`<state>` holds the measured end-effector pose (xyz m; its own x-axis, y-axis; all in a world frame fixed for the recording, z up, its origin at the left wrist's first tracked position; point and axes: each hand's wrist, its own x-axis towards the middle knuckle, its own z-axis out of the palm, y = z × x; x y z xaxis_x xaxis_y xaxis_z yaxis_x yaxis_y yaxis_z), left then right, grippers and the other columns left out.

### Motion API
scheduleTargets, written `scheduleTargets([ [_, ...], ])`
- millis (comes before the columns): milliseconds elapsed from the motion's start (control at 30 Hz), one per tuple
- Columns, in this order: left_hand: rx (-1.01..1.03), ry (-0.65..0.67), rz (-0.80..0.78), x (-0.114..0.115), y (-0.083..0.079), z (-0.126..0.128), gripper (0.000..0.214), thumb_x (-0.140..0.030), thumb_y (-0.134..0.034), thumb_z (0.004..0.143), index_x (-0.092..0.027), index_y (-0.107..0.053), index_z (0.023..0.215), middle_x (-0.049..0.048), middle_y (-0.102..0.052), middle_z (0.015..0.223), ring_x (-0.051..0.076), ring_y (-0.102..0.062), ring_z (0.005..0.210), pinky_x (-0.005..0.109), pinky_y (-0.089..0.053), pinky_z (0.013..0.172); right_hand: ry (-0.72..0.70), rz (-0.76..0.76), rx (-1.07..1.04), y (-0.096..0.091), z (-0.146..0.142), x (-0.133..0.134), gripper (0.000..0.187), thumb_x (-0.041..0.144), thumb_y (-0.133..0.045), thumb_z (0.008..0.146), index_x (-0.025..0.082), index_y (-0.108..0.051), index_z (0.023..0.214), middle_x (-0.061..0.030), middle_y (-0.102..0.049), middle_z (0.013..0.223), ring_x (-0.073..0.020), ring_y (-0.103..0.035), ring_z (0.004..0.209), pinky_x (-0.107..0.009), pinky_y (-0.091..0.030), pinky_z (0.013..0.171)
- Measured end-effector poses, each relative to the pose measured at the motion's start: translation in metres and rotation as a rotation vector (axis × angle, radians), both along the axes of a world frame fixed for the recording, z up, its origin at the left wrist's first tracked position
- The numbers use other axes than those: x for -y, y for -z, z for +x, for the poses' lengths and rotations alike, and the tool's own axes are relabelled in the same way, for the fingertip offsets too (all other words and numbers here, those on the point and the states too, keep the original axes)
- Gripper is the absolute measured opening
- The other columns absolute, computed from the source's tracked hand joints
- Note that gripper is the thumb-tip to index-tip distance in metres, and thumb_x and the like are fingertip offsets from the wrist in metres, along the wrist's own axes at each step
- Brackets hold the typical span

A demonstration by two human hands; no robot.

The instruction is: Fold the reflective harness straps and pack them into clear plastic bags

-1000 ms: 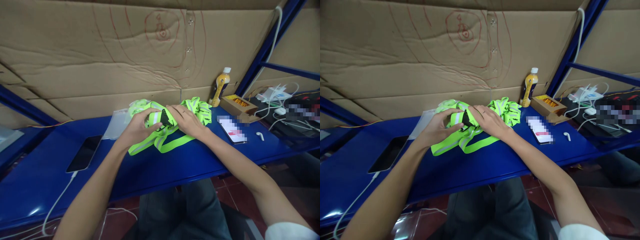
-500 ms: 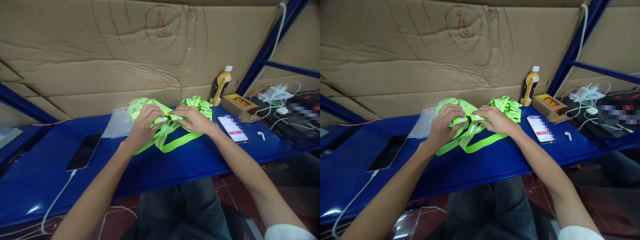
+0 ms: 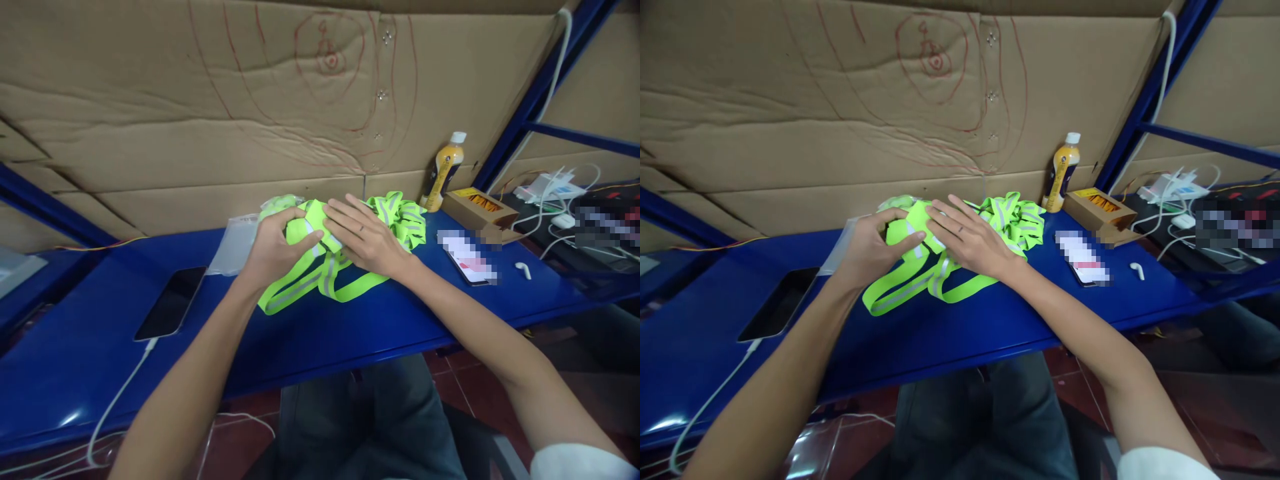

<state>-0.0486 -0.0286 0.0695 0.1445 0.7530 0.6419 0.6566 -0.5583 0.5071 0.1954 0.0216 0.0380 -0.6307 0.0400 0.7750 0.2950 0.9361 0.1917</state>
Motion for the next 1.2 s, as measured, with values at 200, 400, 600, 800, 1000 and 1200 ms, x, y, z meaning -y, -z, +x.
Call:
scheduleTargets([
  [200, -0.257, 0.033, 0.052, -0.001, 0.013, 0.0, 0.036, -0.045, -0.082, 0.093, -0.022, -0.067, 0.116, 0.0075, -0.078, 0.108, 0.029, -0.075, 0.101, 0.045, -0.058, 0.096, 0.114, -0.061, 0.081, -0.012, 0.007, 0.005, 0.028, 0.036, -0.057, 0.116, 0.019, -0.072, 0.132, -0.0172, -0.072, 0.144, -0.0353, -0.065, 0.135, -0.058, -0.056, 0.108],
  [400, -0.369, 0.12, 0.183, 0.006, 0.012, 0.006, 0.033, -0.048, -0.072, 0.102, -0.022, -0.059, 0.116, 0.009, -0.072, 0.11, 0.029, -0.071, 0.106, 0.043, -0.058, 0.096, 0.049, -0.177, 0.126, -0.019, 0.01, 0.006, 0.038, 0.035, -0.05, 0.118, 0.018, -0.062, 0.15, -0.0173, -0.069, 0.148, -0.033, -0.063, 0.137, -0.052, -0.049, 0.112],
  [600, -0.504, 0.158, 0.288, 0.014, 0.012, 0.017, 0.023, -0.044, -0.056, 0.111, -0.022, -0.057, 0.111, 0.0108, -0.067, 0.105, 0.031, -0.065, 0.106, 0.048, -0.057, 0.096, -0.092, -0.6, 0.246, -0.032, 0.021, 0.003, 0.034, 0.044, -0.058, 0.114, 0.015, -0.073, 0.104, -0.0057, -0.074, 0.087, -0.0186, -0.066, 0.074, -0.029, -0.042, 0.07],
  [800, -0.453, 0.172, 0.362, 0.016, 0.009, 0.021, 0.034, -0.05, -0.062, 0.108, -0.022, -0.058, 0.128, 0.0127, -0.071, 0.117, 0.033, -0.067, 0.119, 0.051, -0.054, 0.109, -0.148, -0.787, 0.298, -0.033, 0.027, 0.004, 0.028, 0.036, -0.055, 0.114, 0.014, -0.071, 0.106, -0.0012, -0.07, 0.072, -0.0168, -0.065, 0.062, -0.026, -0.043, 0.062],
  [1000, -0.397, 0.097, 0.215, 0.017, 0.0, 0.014, 0.037, -0.049, -0.047, 0.112, -0.022, -0.064, 0.129, 0.0146, -0.074, 0.123, 0.034, -0.066, 0.12, 0.056, -0.051, 0.11, 0.255, -0.115, 0.23, -0.017, 0.02, 0.004, 0.044, 0.004, -0.042, 0.107, 0.02, -0.067, 0.139, -0.0121, -0.075, 0.124, -0.0251, -0.072, 0.101, -0.035, -0.055, 0.082],
  [1200, -0.207, 0.068, -0.055, 0.015, -0.006, 0.007, 0.043, -0.058, -0.072, 0.097, -0.022, -0.066, 0.119, 0.0079, -0.075, 0.109, 0.028, -0.068, 0.099, 0.045, -0.055, 0.09, 0.233, 0.101, 0.096, -0.012, 0.014, 0.005, 0.045, 0.007, -0.042, 0.113, 0.026, -0.061, 0.15, -0.0137, -0.067, 0.141, -0.0296, -0.065, 0.129, -0.049, -0.058, 0.104],
])
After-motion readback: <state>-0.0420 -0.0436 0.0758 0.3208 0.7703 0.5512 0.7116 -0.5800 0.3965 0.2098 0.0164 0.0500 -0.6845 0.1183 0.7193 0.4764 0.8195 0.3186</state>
